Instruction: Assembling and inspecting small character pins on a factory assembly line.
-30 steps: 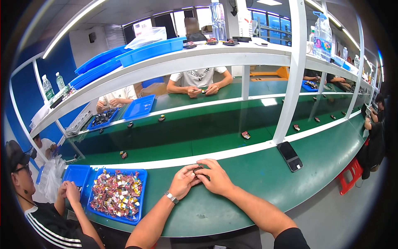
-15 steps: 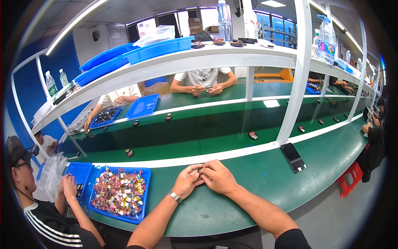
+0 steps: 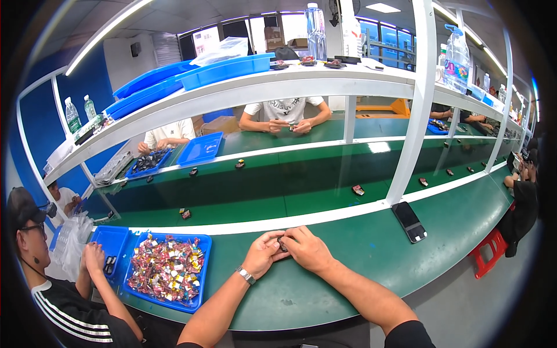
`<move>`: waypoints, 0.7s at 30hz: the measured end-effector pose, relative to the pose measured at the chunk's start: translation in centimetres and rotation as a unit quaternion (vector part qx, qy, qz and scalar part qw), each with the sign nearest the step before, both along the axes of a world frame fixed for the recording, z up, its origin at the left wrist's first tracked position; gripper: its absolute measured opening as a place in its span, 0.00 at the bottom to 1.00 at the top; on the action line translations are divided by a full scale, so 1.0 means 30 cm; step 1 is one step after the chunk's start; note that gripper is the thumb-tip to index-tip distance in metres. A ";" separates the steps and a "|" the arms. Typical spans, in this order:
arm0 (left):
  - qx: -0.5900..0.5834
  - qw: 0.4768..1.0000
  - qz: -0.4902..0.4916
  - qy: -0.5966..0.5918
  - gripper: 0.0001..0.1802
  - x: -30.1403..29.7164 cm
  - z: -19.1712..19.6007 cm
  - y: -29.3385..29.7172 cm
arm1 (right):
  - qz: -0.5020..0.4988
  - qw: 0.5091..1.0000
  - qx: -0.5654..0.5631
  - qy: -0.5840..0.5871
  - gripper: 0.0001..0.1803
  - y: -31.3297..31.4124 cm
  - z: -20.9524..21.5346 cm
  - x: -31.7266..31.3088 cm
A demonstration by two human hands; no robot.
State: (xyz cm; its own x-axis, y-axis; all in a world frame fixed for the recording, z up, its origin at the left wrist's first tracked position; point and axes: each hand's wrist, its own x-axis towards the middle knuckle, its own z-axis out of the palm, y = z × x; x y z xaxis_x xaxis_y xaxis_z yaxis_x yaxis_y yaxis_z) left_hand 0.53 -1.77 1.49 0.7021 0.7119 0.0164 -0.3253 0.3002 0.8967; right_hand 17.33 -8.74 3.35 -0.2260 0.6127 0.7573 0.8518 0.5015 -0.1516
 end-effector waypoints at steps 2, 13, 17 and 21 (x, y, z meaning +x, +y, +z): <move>-0.006 1.000 -0.004 0.004 0.16 0.000 -0.003 0.003 | -0.003 1.000 -0.020 -0.004 0.10 -0.002 -0.001 0.000; 0.010 1.000 0.000 0.011 0.16 0.005 -0.002 -0.012 | -0.026 0.999 -0.011 0.027 0.05 0.008 -0.027 -0.018; 0.005 0.999 0.019 0.026 0.15 0.013 0.004 -0.014 | -0.034 0.999 0.000 0.040 0.06 0.010 -0.035 -0.025; 0.042 0.997 0.043 0.053 0.14 0.024 0.002 -0.020 | -0.025 0.998 0.013 0.063 0.08 0.012 -0.028 -0.028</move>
State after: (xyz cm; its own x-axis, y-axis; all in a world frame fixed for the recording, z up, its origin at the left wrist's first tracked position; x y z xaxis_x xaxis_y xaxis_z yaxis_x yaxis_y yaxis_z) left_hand 1.26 -2.37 1.55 0.6393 0.7689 0.0076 -0.2488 0.1974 0.9482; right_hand 16.50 -8.38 2.50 -0.0975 0.6005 0.7937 0.8504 0.4645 -0.2470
